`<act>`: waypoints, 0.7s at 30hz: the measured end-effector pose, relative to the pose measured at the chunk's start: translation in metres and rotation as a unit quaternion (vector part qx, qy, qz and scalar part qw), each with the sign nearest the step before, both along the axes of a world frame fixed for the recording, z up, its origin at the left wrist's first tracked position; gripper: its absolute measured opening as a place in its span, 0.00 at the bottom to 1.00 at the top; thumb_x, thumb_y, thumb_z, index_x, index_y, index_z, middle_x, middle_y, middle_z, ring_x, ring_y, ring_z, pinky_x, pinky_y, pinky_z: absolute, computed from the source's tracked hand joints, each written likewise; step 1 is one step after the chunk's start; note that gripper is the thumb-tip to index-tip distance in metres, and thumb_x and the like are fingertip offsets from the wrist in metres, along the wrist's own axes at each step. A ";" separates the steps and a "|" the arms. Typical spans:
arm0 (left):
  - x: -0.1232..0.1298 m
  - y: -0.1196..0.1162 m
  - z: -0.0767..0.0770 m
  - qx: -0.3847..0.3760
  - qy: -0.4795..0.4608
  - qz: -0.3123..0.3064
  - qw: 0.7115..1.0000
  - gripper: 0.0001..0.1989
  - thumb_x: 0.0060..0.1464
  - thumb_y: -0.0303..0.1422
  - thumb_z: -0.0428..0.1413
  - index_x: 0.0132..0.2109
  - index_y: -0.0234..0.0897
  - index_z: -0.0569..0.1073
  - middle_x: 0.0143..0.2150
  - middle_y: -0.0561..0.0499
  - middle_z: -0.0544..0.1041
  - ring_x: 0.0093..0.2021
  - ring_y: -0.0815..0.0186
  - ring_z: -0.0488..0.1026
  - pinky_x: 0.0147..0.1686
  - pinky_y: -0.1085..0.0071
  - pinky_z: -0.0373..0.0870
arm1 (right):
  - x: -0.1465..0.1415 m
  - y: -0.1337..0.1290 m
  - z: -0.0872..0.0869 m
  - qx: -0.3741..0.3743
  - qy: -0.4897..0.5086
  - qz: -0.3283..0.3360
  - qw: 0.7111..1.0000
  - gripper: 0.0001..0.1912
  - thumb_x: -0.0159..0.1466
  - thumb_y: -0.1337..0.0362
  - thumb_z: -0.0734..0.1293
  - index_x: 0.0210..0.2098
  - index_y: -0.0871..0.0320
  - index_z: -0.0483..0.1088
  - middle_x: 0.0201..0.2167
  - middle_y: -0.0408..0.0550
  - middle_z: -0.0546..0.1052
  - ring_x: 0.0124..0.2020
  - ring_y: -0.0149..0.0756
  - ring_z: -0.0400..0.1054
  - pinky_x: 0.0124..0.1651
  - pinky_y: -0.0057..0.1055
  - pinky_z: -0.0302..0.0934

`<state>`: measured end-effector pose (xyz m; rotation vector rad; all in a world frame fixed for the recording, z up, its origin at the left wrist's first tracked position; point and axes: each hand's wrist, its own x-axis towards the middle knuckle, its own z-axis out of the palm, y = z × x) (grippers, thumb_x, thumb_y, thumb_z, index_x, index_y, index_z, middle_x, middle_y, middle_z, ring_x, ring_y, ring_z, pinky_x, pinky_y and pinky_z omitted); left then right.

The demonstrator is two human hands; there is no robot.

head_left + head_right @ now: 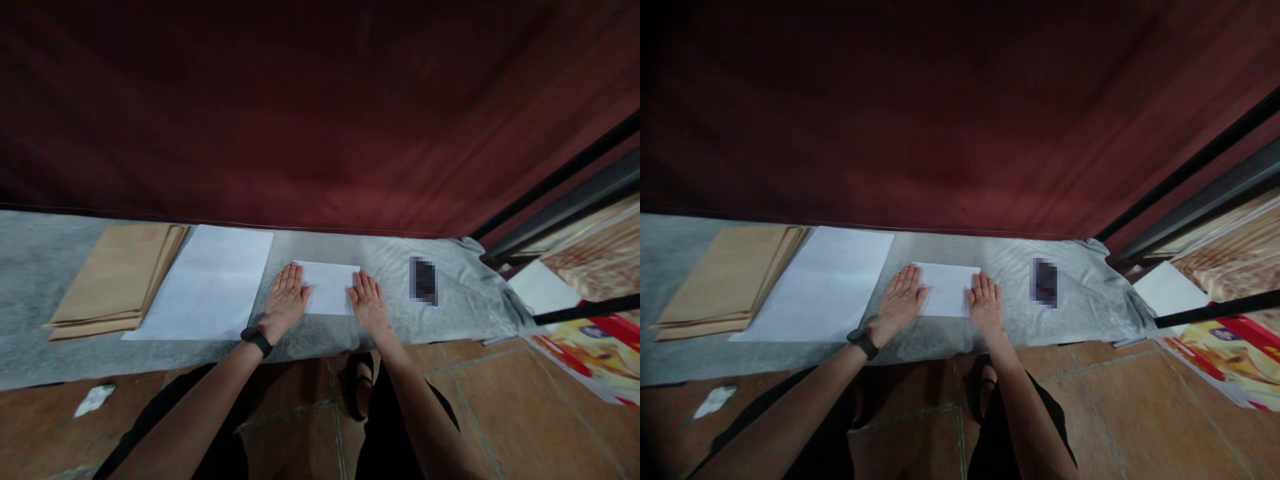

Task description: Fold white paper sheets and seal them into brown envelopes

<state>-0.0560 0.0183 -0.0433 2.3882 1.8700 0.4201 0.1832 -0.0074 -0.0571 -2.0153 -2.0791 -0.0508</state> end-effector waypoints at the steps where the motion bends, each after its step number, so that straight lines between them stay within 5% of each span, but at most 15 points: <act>1: -0.001 0.000 0.000 -0.001 0.000 0.006 1.000 0.32 0.68 0.40 0.40 0.71 0.22 0.54 0.73 0.35 0.53 0.75 0.54 0.46 0.72 0.55 0.44 | 0.002 -0.001 0.000 0.002 0.002 -0.003 1.000 0.29 0.75 0.57 0.50 0.71 0.61 0.52 0.71 0.57 0.56 0.71 0.48 0.50 0.70 0.52 0.44; 7: -0.002 -0.002 0.007 0.017 0.007 0.044 0.999 0.31 0.67 0.37 0.40 0.71 0.24 0.54 0.73 0.35 0.55 0.74 0.54 0.47 0.72 0.53 0.44 | 0.006 -0.001 0.006 0.029 0.025 -0.023 0.999 0.29 0.74 0.59 0.52 0.70 0.64 0.55 0.70 0.61 0.58 0.71 0.51 0.51 0.69 0.54 0.45; 10: 0.007 -0.007 0.011 0.039 -0.003 0.011 0.999 0.31 0.67 0.36 0.39 0.71 0.23 0.54 0.73 0.36 0.54 0.75 0.55 0.46 0.72 0.55 0.43 | -0.007 0.002 0.012 0.034 0.055 -0.012 0.998 0.29 0.74 0.60 0.50 0.71 0.67 0.53 0.71 0.62 0.57 0.72 0.48 0.49 0.70 0.51 0.45; 16: 0.039 -0.008 0.008 0.012 -0.016 -0.093 0.995 0.29 0.66 0.30 0.37 0.71 0.27 0.55 0.74 0.41 0.55 0.75 0.60 0.46 0.72 0.56 0.44 | -0.054 0.009 0.018 -0.003 0.122 0.141 0.982 0.28 0.75 0.60 0.49 0.71 0.61 0.52 0.72 0.53 0.55 0.73 0.39 0.47 0.72 0.45 0.47; 21: 0.047 0.007 0.006 -0.028 0.007 -0.072 0.997 0.29 0.66 0.29 0.36 0.71 0.29 0.57 0.73 0.41 0.57 0.75 0.58 0.46 0.72 0.55 0.44 | -0.068 0.020 0.021 -0.012 0.114 0.100 0.988 0.27 0.76 0.59 0.49 0.69 0.64 0.58 0.69 0.55 0.62 0.71 0.40 0.51 0.72 0.43 0.45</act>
